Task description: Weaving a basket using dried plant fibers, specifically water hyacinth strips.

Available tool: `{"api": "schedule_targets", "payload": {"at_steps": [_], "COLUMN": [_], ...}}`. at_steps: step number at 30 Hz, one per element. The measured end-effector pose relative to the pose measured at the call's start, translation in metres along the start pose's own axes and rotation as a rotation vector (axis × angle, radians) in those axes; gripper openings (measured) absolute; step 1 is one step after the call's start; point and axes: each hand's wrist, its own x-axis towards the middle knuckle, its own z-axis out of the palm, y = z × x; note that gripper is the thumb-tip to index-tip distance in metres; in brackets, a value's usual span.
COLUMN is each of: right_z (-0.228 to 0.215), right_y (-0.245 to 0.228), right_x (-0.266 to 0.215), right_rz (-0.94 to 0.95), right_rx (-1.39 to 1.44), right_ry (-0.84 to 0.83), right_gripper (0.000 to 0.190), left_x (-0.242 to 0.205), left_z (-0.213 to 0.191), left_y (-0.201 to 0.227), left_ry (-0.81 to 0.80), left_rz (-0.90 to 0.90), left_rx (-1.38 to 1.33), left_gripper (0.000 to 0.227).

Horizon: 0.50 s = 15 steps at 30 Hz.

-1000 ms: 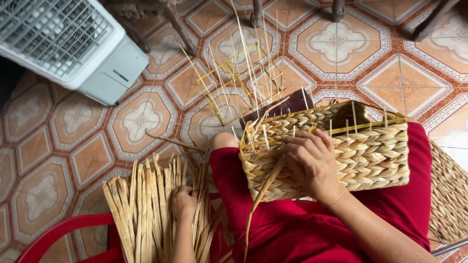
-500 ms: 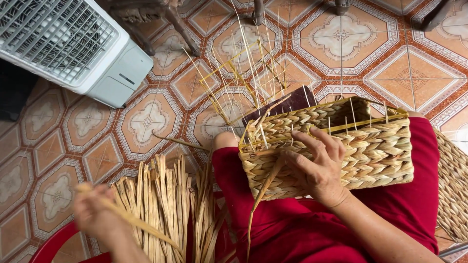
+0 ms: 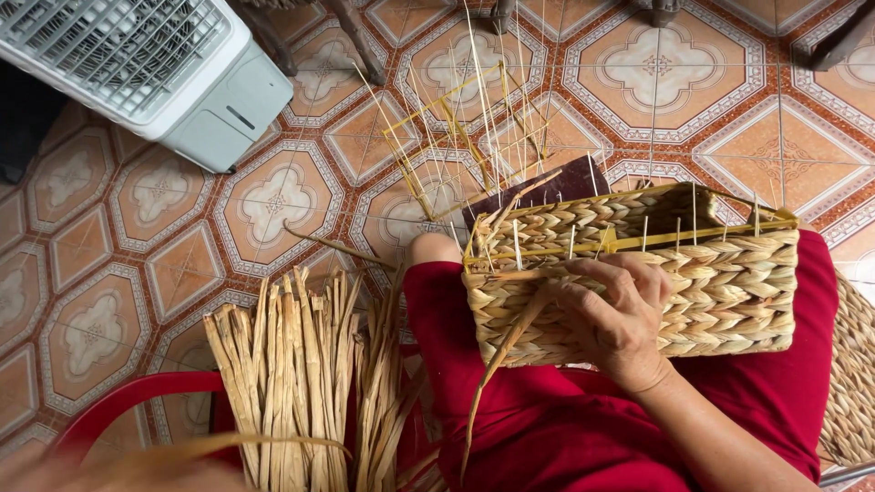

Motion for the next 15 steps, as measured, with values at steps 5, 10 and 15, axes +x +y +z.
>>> {"api": "schedule_targets", "payload": {"at_steps": [5,10,15], "right_z": [-0.004,-0.004,-0.006], "right_y": [-0.002,0.002,0.002], "right_x": [0.0,-0.002,-0.001], "right_rz": [0.013,0.037,0.044], "right_rx": [0.026,0.075,0.087], "right_ry": [-0.009,-0.003,-0.024], "right_gripper": [0.03,0.026,0.026], "left_x": [-0.043,-0.057,-0.043], "left_z": [0.182,0.272,0.272], "left_y": [0.014,-0.024,-0.025], "left_ry": [-0.282,-0.394,-0.524], "left_rz": [0.111,-0.092,-0.216], "left_rx": [-0.025,-0.134,-0.192], "left_gripper": [0.034,0.016,0.019]}}
